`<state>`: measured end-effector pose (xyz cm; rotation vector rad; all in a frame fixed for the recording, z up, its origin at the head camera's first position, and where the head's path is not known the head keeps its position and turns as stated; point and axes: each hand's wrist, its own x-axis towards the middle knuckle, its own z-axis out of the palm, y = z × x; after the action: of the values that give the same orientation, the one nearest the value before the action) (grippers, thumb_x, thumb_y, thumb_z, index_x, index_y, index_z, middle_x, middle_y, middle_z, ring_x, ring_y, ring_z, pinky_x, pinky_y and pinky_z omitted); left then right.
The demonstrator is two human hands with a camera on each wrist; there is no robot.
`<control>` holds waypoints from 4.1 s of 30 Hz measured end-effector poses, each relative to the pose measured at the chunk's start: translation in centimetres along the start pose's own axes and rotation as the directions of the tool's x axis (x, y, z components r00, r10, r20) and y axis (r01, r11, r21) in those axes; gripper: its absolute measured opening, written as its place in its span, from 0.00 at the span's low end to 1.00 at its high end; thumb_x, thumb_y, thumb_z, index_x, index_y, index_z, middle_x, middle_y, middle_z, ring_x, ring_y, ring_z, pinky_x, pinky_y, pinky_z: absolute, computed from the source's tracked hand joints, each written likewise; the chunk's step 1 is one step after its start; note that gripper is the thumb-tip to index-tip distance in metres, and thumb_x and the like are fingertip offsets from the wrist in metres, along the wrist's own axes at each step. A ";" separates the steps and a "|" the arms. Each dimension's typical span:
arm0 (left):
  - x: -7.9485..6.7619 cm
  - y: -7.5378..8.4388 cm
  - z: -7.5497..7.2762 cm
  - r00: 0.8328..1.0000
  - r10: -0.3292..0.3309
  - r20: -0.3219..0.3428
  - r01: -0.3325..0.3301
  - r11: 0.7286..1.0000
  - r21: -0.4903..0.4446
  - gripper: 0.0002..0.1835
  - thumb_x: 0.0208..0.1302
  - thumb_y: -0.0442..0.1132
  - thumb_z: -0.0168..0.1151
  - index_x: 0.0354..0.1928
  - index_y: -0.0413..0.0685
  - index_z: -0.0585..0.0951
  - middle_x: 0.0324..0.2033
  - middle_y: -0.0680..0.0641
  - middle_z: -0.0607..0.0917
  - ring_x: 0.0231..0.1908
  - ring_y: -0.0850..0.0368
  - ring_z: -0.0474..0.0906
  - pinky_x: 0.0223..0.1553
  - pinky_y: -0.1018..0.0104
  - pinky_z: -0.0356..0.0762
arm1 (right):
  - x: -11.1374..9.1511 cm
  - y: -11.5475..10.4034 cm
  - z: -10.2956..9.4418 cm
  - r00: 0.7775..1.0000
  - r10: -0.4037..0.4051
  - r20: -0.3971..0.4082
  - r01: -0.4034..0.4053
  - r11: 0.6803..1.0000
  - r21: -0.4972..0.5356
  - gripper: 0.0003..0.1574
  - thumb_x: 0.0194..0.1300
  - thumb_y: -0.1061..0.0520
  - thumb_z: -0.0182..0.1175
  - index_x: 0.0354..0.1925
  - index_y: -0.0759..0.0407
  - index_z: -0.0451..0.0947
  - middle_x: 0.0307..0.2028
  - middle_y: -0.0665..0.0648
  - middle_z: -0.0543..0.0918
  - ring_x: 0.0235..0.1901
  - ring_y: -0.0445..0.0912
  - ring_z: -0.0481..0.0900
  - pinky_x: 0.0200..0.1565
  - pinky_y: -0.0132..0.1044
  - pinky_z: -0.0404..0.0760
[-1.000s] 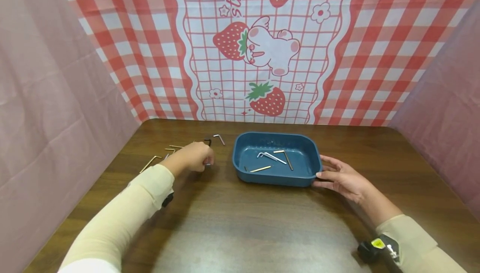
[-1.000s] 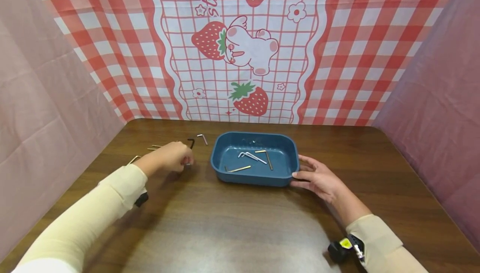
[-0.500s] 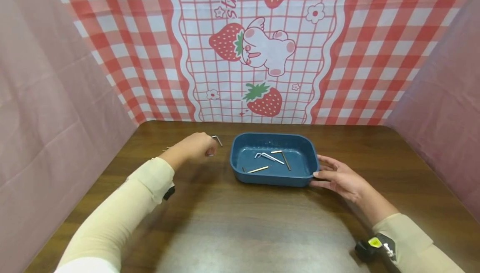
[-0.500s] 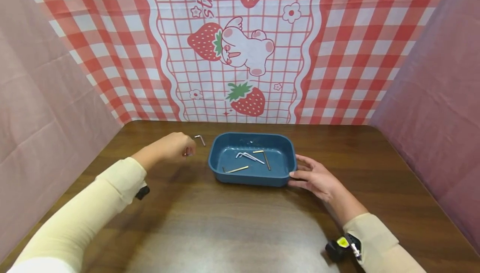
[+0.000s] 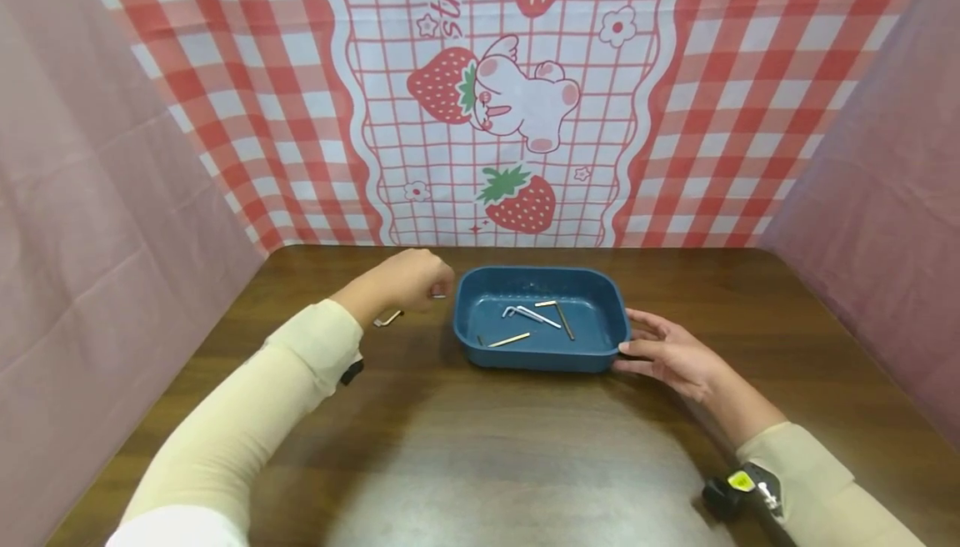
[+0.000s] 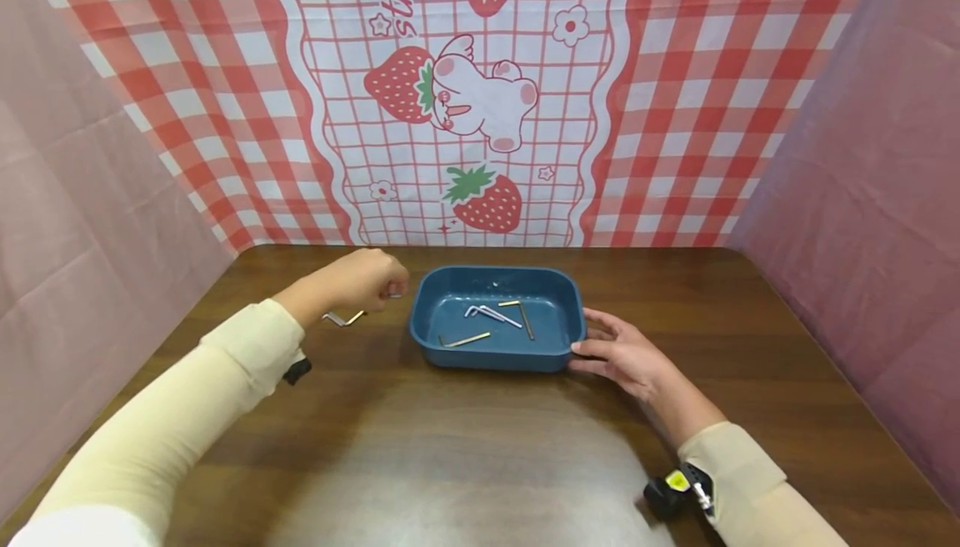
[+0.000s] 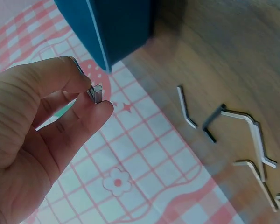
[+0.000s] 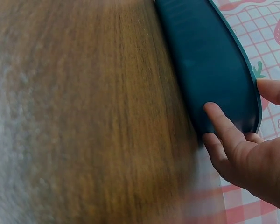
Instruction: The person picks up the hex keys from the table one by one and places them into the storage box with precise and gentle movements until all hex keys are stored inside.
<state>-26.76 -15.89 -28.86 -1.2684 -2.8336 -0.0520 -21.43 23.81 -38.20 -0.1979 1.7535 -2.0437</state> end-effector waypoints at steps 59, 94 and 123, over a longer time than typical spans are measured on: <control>15.2 4.5 3.4 0.962 -0.041 0.270 0.034 0.999 0.032 0.13 0.51 0.25 0.63 0.35 0.48 0.88 0.31 0.56 0.83 0.34 0.60 0.76 0.35 0.67 0.76 | 0.0 -0.1 0.3 1.000 0.013 0.000 -0.013 1.000 0.012 0.50 0.67 0.70 0.55 0.75 0.68 0.36 0.66 0.74 0.56 0.48 0.49 0.81 0.53 0.52 0.76; 14.3 4.0 2.1 0.967 -0.068 0.247 0.100 0.988 -0.116 0.04 0.54 0.31 0.67 0.26 0.48 0.84 0.26 0.53 0.83 0.29 0.60 0.75 0.32 0.68 0.75 | 0.0 0.0 -0.1 1.000 0.013 0.009 -0.013 1.000 0.008 0.49 0.68 0.68 0.55 0.75 0.67 0.36 0.65 0.70 0.60 0.48 0.50 0.81 0.53 0.53 0.76; 7.0 2.3 -0.8 0.985 -0.162 -0.055 0.153 0.979 -0.135 0.10 0.57 0.34 0.65 0.43 0.45 0.85 0.37 0.50 0.84 0.40 0.56 0.78 0.44 0.64 0.77 | -0.2 -0.3 0.1 1.000 0.000 -0.001 0.000 1.000 0.005 0.50 0.68 0.68 0.56 0.75 0.68 0.36 0.62 0.68 0.64 0.48 0.50 0.81 0.53 0.53 0.76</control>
<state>-29.69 -9.24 -27.66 -1.0372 -2.9087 -0.2831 -21.24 23.80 -37.88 -0.1950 1.7489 -2.0481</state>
